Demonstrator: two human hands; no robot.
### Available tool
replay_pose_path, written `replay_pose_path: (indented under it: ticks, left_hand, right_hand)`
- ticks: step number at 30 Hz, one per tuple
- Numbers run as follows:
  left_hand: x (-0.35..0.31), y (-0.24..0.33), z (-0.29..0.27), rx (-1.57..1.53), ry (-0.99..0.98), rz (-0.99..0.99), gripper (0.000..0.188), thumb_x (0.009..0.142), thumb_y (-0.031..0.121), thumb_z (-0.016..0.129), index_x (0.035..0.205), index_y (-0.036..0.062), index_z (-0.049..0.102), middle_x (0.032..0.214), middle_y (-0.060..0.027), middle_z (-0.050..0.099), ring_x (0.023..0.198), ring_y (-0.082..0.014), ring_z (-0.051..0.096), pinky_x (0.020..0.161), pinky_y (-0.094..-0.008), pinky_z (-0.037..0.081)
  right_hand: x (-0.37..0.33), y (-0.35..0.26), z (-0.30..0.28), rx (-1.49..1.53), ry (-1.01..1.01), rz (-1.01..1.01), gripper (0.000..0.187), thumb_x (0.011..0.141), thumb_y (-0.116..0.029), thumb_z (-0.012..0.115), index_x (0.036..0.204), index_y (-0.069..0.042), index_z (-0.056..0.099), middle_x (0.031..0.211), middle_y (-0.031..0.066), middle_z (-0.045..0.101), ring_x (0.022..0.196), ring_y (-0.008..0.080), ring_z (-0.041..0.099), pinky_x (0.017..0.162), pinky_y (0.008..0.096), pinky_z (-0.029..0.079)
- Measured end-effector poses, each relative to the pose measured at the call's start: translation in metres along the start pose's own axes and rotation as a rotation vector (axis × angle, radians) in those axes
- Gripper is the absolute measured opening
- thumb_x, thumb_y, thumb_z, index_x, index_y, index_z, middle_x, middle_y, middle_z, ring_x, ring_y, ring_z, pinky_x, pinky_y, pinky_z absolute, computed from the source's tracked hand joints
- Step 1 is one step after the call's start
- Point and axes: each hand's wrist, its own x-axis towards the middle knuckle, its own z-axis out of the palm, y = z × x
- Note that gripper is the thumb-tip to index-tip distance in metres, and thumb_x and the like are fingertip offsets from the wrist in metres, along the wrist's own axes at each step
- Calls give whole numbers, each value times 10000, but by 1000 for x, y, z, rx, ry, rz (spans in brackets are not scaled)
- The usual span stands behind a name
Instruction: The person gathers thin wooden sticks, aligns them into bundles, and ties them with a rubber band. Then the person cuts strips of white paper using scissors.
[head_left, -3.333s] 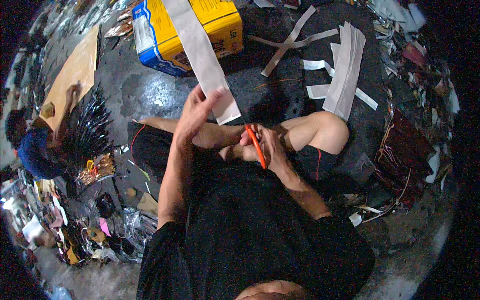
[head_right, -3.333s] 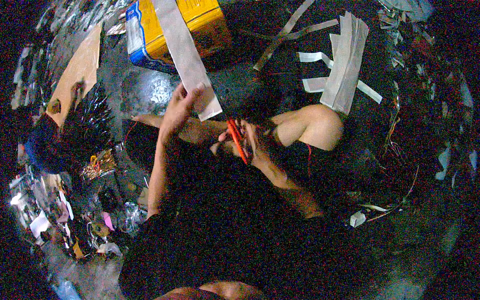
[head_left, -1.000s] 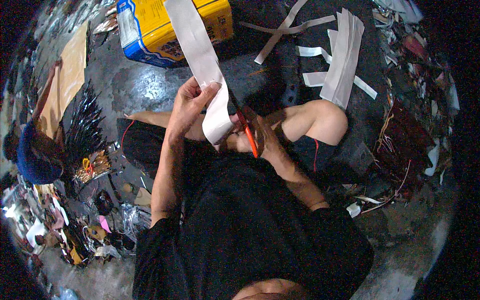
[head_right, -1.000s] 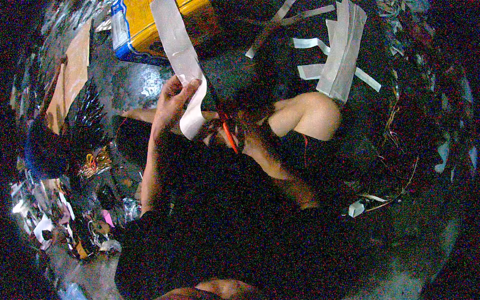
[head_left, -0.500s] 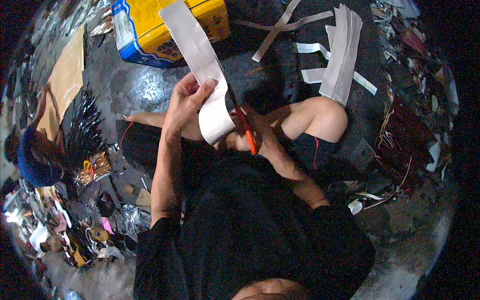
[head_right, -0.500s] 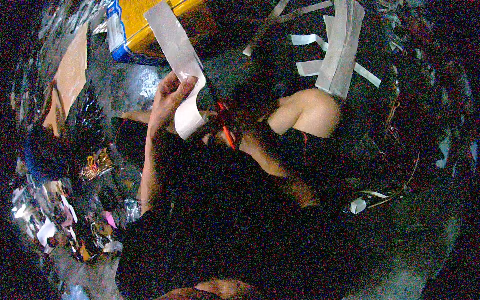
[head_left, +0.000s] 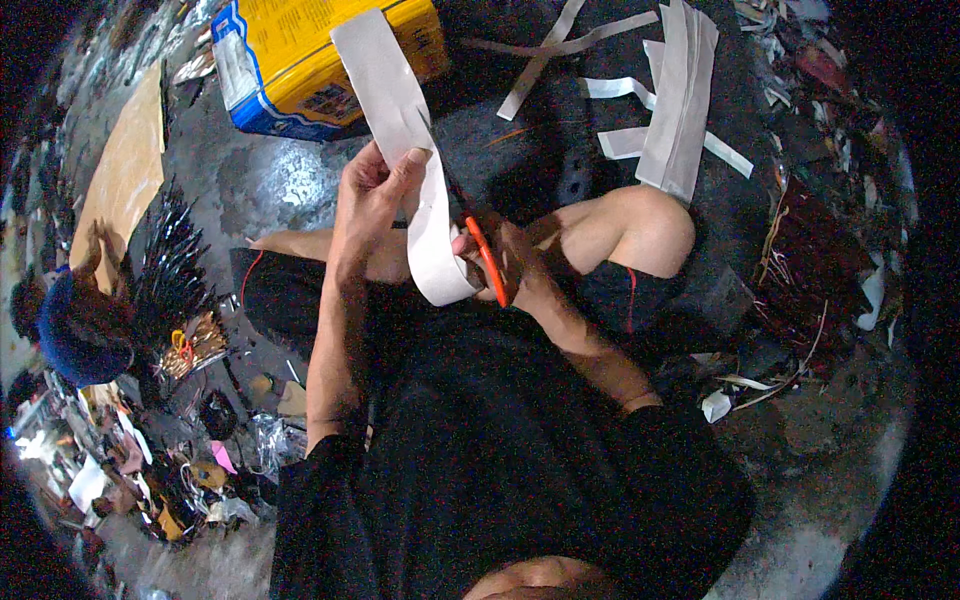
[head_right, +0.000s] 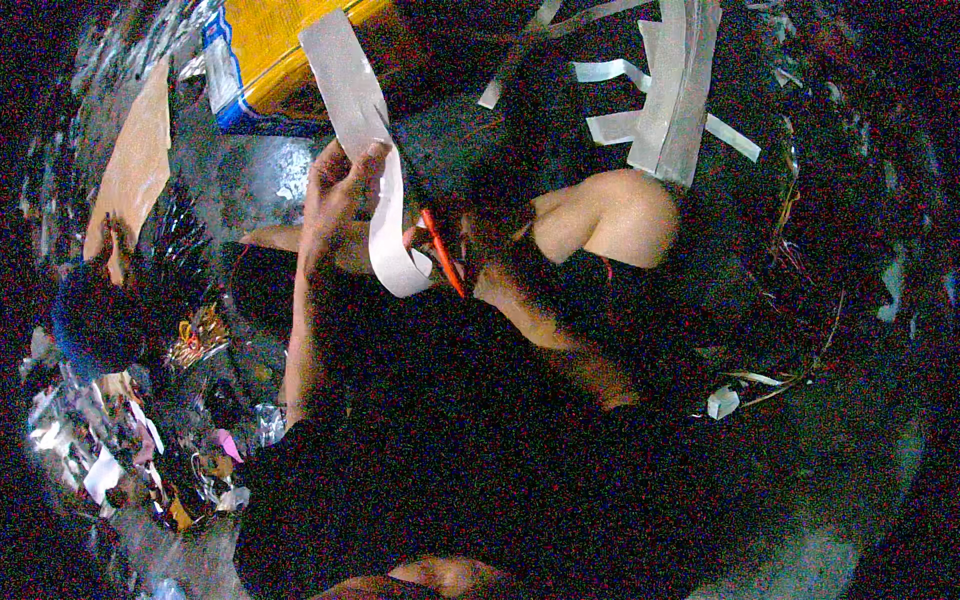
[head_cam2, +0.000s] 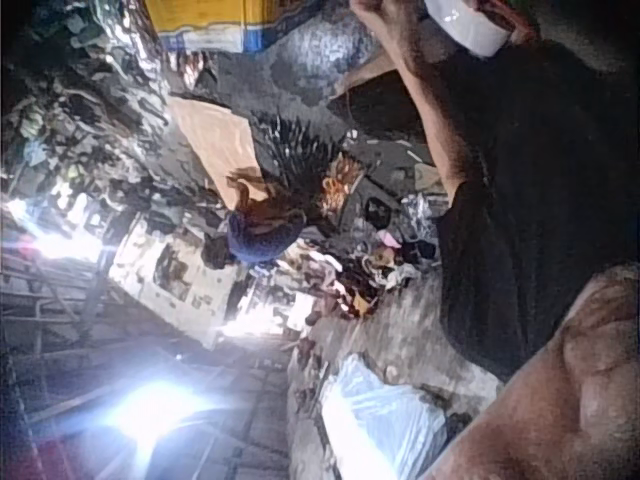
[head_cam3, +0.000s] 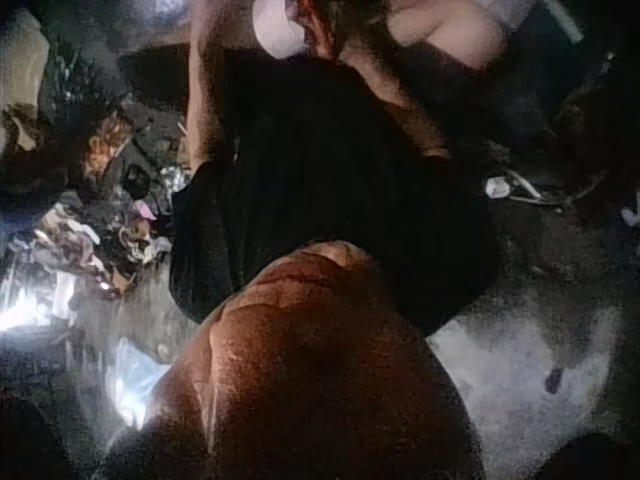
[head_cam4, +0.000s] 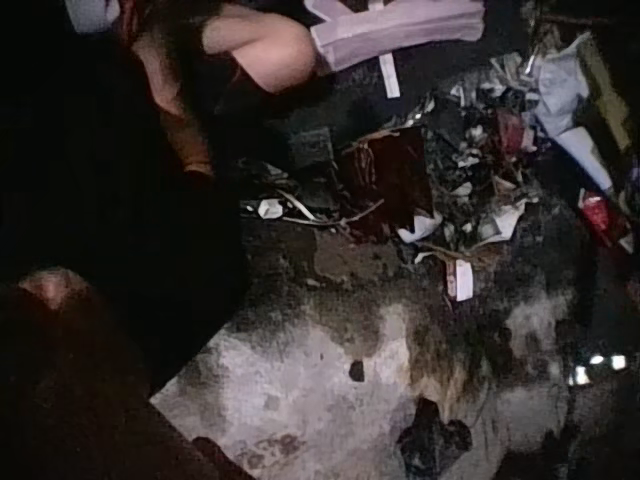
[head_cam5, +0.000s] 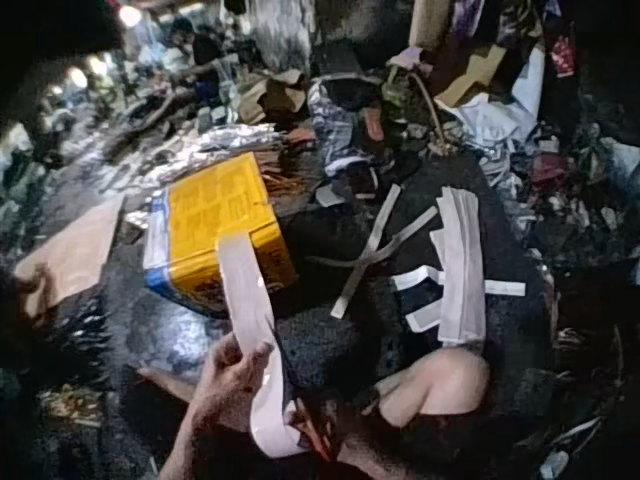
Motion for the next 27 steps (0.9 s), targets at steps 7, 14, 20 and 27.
replay_pose_path:
  ticks: [7,14,20,27]
  left_hand:
    - [-1,7,-2,117,30,102,248,856,208,597,1014,18,591,902,-18,617,805,-85,541,720,-239,432]
    - [11,35,-16,136,-127,130,279,862,226,578,1057,27,557,939,-35,623,851,-123,564,762,-258,438]
    - [-2,41,-8,98,-131,142,284,850,191,617,1068,21,553,931,-18,622,848,-92,568,750,-247,457]
    - [-9,43,0,145,18,270,314,856,214,606,1091,19,536,936,-22,621,859,-102,570,767,-249,451]
  right_hand:
    - [-4,-24,21,101,112,-44,352,908,-238,468,1181,-20,428,966,94,579,839,158,604,653,239,496]
    - [-1,-50,22,-545,58,-75,404,861,-304,532,1090,15,438,922,146,564,802,281,591,663,356,477]
    - [16,-33,23,-724,119,-432,455,793,-397,566,950,18,465,810,202,520,720,380,554,575,420,442]
    - [-1,-67,41,-392,19,-121,442,769,-405,632,953,-34,479,856,180,531,722,340,569,582,373,462]
